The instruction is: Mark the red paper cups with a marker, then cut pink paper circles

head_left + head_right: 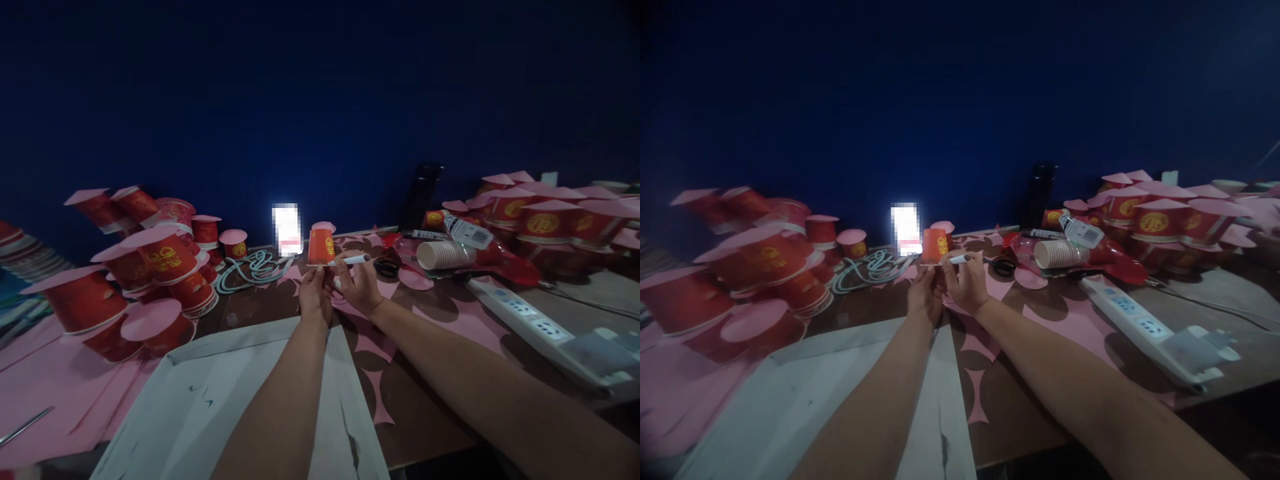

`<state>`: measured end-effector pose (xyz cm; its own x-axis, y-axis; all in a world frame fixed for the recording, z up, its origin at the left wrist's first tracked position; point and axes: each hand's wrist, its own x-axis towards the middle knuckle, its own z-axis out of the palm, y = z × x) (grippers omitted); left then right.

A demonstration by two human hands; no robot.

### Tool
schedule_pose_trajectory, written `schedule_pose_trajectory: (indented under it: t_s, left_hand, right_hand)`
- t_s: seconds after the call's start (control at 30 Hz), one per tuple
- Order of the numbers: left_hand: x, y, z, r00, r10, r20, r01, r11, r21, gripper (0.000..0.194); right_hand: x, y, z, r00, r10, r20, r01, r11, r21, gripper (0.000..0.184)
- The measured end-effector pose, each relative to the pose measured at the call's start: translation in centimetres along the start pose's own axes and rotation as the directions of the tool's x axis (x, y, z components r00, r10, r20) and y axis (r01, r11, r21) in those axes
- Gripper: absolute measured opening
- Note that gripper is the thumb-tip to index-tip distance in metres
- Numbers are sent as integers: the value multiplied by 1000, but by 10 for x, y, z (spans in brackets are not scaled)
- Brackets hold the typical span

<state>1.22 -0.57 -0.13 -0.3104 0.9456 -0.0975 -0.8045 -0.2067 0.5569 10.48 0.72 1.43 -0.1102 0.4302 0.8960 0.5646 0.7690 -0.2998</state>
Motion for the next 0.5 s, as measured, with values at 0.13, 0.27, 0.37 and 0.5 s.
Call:
schedule_pose_trajectory:
  t_s: [0.13, 0.27, 0.37, 0.5]
  left_hand:
    - [0, 0, -1, 999, 11, 31, -12, 1000, 4, 13]
    - [-1, 1, 0, 1000, -1, 25, 1, 1000, 24, 11]
    - [-2, 1, 1, 1000, 1, 2, -1, 1000, 7, 10]
    - [-1, 0, 1, 1000, 2, 12, -2, 1000, 13, 11]
  right_hand:
    - [0, 0, 0, 1000, 2, -5, -2, 1000, -2, 10]
    - [1, -1, -1, 1000, 28, 10, -28, 1000, -2, 12]
    - [1, -1, -1, 1000, 13, 6, -13, 1000, 10, 11]
    - [0, -1, -1, 1000, 17, 8, -16, 1000, -7, 12]
